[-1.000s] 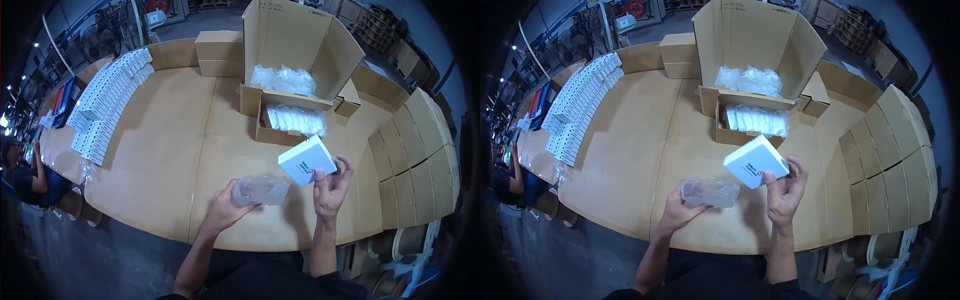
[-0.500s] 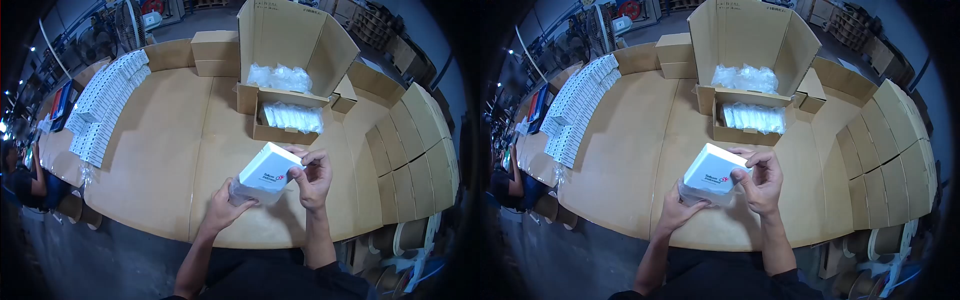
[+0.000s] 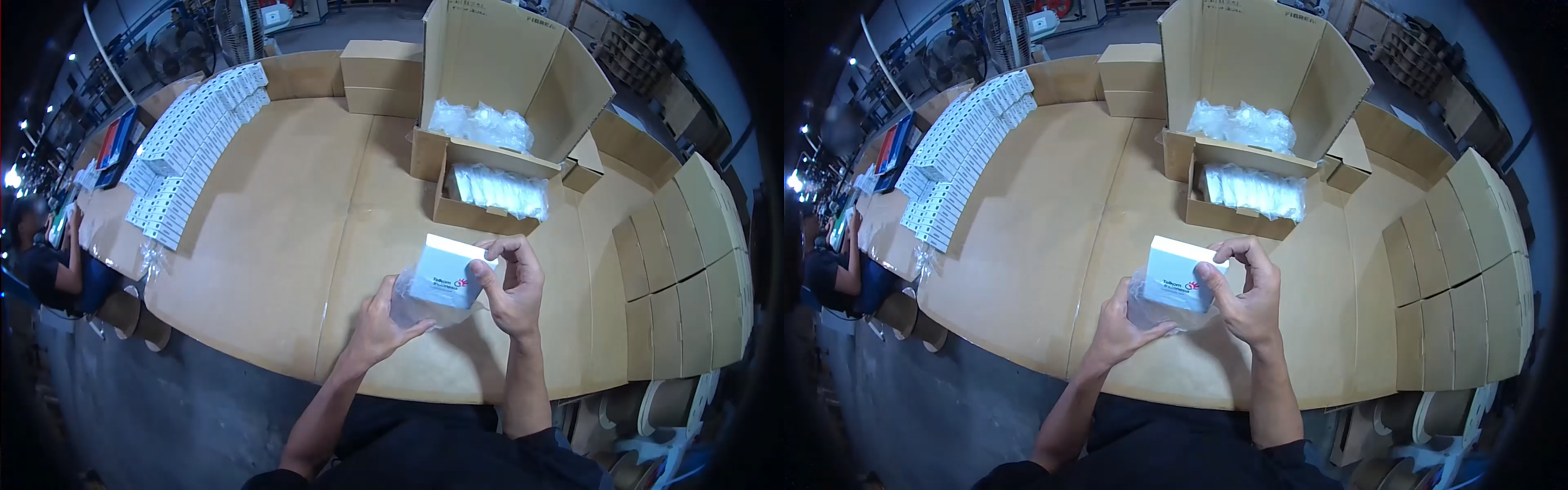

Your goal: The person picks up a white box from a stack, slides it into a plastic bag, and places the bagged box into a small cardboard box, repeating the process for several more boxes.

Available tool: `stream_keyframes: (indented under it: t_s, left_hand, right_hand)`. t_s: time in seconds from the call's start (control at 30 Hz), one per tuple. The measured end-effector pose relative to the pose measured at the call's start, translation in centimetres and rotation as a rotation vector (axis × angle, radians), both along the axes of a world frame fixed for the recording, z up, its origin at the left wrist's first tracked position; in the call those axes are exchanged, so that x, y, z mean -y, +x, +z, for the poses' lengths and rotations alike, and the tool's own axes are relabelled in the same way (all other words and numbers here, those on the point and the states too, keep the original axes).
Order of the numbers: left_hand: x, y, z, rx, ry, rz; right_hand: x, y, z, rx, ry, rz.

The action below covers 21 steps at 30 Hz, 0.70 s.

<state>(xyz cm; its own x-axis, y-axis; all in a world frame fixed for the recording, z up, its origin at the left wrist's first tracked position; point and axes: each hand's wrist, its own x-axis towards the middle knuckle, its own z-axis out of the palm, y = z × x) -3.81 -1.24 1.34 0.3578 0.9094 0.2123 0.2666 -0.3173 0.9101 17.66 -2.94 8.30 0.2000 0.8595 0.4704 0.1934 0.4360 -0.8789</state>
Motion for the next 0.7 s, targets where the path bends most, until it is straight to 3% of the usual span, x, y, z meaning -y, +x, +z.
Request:
stream_keyframes:
  t_s: [0.27, 0.37, 0.5, 0.6, 0.7]
  left_hand:
    - [0.1, -0.8, -0.6, 0.032, -0.144, -0.034]
    - [0.1, -0.6, -1.0, 0.492, -0.260, -0.159]
    - [-0.3, -0.9, -4.0, 0.629, -0.459, -0.100]
    - [0.1, 0.0, -4.1, 0.934, -0.578, -0.025]
    - [0.0, 0.4, -3.6, 0.995, -0.550, 0.005]
  right_hand:
    - [-1.2, -1.0, -0.1, 0.054, -0.090, -0.047]
    - [-1.7, -1.0, -0.9, 0.030, -0.132, -0.027]
    - [-1.8, -0.7, -1.6, 0.143, -0.333, 0.001]
    - [-1.1, -1.5, -2.2, -0.427, -0.244, 0.177]
    - [0.6, -0.9, -4.6, -0.415, -0.292, 0.232]
